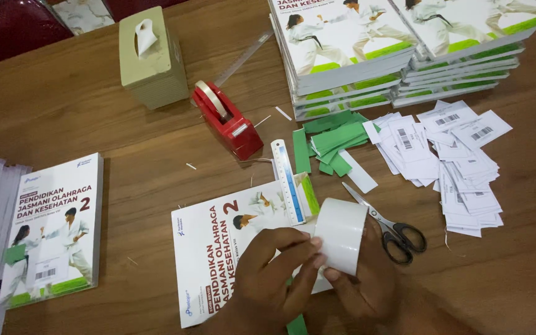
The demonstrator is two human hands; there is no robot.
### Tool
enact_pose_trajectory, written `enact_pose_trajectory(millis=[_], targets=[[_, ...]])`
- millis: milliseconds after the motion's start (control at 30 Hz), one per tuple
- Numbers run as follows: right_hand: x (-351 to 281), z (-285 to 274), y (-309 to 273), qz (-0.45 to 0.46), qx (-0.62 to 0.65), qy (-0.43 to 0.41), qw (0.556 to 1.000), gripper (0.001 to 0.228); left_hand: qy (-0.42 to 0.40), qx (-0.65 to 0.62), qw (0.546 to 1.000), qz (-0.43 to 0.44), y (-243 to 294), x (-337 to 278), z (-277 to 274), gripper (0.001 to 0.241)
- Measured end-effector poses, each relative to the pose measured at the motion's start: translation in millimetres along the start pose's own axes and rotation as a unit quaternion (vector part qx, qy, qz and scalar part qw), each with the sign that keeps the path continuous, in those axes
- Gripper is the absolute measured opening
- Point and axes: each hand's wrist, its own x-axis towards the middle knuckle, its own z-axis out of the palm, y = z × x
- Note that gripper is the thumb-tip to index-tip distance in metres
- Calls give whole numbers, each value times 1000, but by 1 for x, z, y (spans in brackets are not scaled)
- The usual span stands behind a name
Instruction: Applying labels and clear tape to the spines and covers of books for organization.
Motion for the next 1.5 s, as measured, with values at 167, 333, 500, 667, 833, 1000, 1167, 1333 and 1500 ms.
enact_pose_trajectory(millis=[167, 333, 500, 667, 833, 1000, 1167, 1333, 1500], targets=[[4, -4, 0, -18, 10, -30, 999, 36, 9, -10, 1000, 9, 0, 1, -3, 14], [14, -8, -6, -42, -23, -68, 997, 33, -25, -13, 999, -28, -2, -3, -2, 12], [10, -5, -14, 8, 54, -54, 997, 31, -33, -3, 999, -3, -1, -7, 2, 11], [-1, -6, -13, 79, 131, -79, 985, 23, -9, 29, 992, 124, -23, -24, 9, 16], [-3, 1, -14, 64, 191, -38, 979, 24, -10, -4, 996, 94, -31, -34, 17, 18], [1, 0, -10, 114, 134, 0, 984, 15, -38, -59, 997, -28, -21, -21, 8, 19], [8, 0, -11, 98, 131, -30, 986, 16, -69, -7, 998, -9, -7, 5, -9, 50], [13, -6, -4, 44, 140, -87, 985, 12, -80, -3, 997, -11, -16, 7, -15, 20], [19, -6, -9, 30, 91, -85, 992, 16, -93, 14, 994, -51, -20, 11, -25, 12]])
